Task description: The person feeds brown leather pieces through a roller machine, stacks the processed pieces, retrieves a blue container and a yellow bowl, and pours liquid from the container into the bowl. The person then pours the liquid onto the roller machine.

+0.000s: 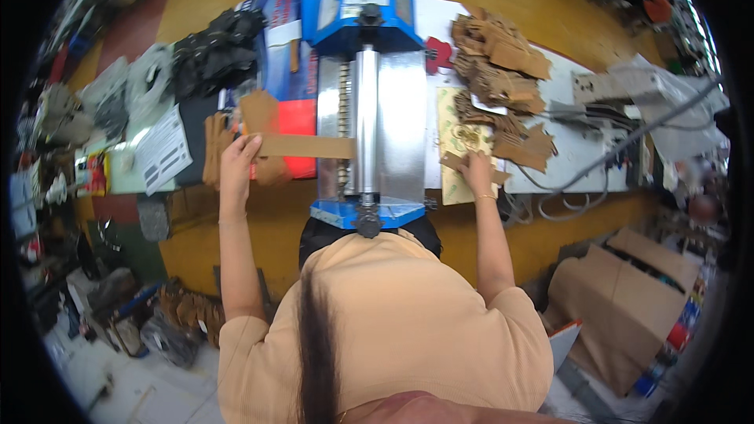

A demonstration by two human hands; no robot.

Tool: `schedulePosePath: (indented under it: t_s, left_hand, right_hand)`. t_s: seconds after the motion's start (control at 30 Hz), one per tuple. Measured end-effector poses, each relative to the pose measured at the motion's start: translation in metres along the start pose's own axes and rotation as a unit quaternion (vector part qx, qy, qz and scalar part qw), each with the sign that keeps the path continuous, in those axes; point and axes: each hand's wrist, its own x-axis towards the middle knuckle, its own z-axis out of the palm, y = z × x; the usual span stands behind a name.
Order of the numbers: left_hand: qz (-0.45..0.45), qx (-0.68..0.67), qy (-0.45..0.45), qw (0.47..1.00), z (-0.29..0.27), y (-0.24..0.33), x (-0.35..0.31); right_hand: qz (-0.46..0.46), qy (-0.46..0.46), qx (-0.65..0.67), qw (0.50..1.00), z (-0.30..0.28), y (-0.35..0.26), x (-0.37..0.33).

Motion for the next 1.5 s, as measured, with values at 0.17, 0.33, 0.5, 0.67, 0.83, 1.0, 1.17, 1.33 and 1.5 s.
schedulePosePath:
  t_s: [0.17,0.33,0.5,0.67,0.83,1.0,1.17,1.33,1.5]
  left_hand:
    - [0.012,0.151,-0.008,0.988,-0.017,0.037,0.012]
    - [0.088,0.293,0.004,0.952,-0.032,0.078,0.045]
    - [0.298,0.485,0.082,0.818,-0.045,0.087,0.070]
    - [0.335,0.537,0.098,0.768,-0.055,0.011,0.059]
    - [0.245,0.541,0.068,0.801,-0.050,-0.100,0.002]
    - [0.225,0.593,0.048,0.772,-0.048,-0.140,-0.042]
    - [0.187,0.530,0.113,0.819,-0.035,-0.126,-0.046]
    - [0.078,0.270,0.045,0.959,0.026,-0.101,-0.025]
    - [0.101,0.255,-0.047,0.961,0.085,-0.085,-0.008]
  right_hand:
    - [-0.052,-0.002,0.038,0.998,-0.004,0.000,0.004]
    - [-0.029,-0.022,0.141,0.989,-0.007,-0.002,0.009]
    - [-0.022,0.010,0.163,0.986,-0.020,-0.006,0.013]
    - [-0.006,0.055,0.204,0.977,-0.036,-0.009,0.015]
    - [-0.044,0.113,0.332,0.935,-0.058,-0.013,0.016]
    - [-0.059,0.005,0.479,0.876,-0.096,-0.034,0.023]
    - [-0.148,-0.194,0.374,0.895,-0.120,-0.081,0.030]
    - [-0.191,-0.208,0.231,0.931,-0.109,-0.131,0.038]
    - [-0.194,-0.237,0.209,0.929,-0.098,-0.165,0.050]
